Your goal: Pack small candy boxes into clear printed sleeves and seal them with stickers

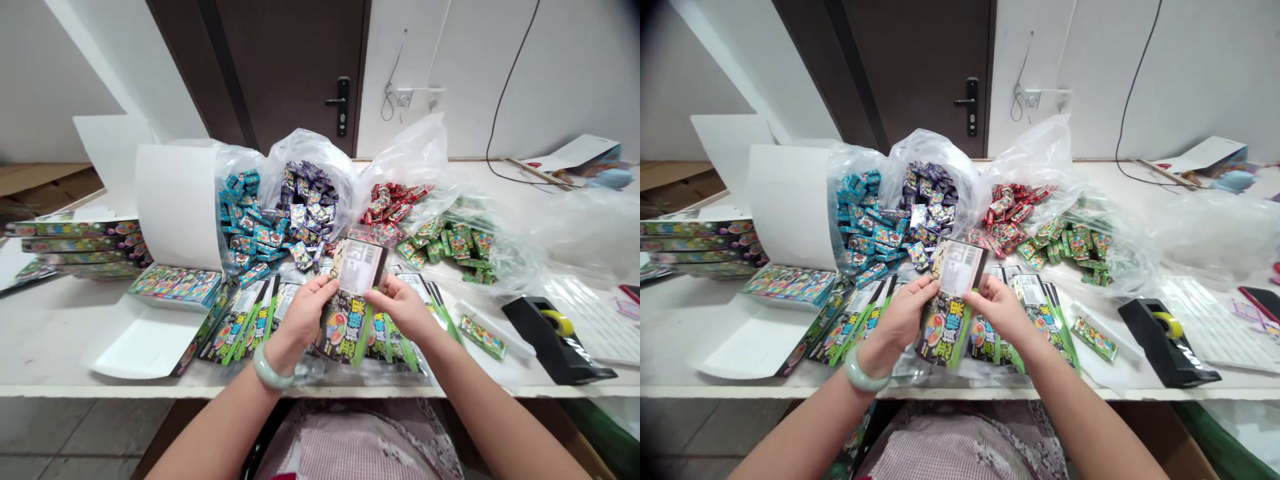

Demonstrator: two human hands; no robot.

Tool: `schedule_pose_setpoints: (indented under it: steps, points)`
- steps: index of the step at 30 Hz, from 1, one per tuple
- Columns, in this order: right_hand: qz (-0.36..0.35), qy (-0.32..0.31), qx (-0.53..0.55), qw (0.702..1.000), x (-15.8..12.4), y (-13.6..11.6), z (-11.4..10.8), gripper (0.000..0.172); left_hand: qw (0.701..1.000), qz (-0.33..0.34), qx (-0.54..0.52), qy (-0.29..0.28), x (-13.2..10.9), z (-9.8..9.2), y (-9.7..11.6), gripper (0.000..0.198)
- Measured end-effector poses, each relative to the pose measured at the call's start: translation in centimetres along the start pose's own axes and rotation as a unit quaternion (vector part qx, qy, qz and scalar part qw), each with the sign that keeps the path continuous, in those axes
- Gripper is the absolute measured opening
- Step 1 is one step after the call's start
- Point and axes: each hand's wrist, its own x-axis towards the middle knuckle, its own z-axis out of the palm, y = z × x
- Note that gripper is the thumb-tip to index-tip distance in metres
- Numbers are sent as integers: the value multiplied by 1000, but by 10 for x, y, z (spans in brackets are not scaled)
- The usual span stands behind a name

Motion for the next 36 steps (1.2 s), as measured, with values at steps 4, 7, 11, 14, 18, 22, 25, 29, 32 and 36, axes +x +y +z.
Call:
schedule_pose_setpoints:
  steps: [4,7,11,14,18,22,25,29,32,36]
  points:
    - [25,47,26,998,5,4,-4,39,995,-69,-68,-34,-10,-8,-15,34]
    - [47,15,7,999,-3,16,-3,36,995,-86,-55,-19,-26,-19,-30,33]
    - [87,-48,22,995,-22,36,4,36,985,-126,-112,-22,-39,-25,-40,38]
    - [130,-87,41,987,-36,42,7,38,988,-91,-125,17,-34,-20,-35,41]
    - [169,-129,37,976,-56,46,1,40,988,-41,-143,47,-23,-15,-31,49]
    - [144,-38,-2,989,-66,47,-10,63,987,-84,-133,31,-28,-19,-43,74]
    - [90,52,-43,994,-62,47,-16,77,989,-106,-100,3,-38,-22,-54,83]
    - [67,61,-56,994,-51,49,-15,56,993,-98,-63,-12,-44,-24,-57,76]
    - [50,51,-49,996,-43,52,-11,55,995,-82,-45,-22,-40,-28,-56,77]
    - [13,55,-64,996,-35,49,-8,59,999,-32,-17,-33,-30,-35,-54,79]
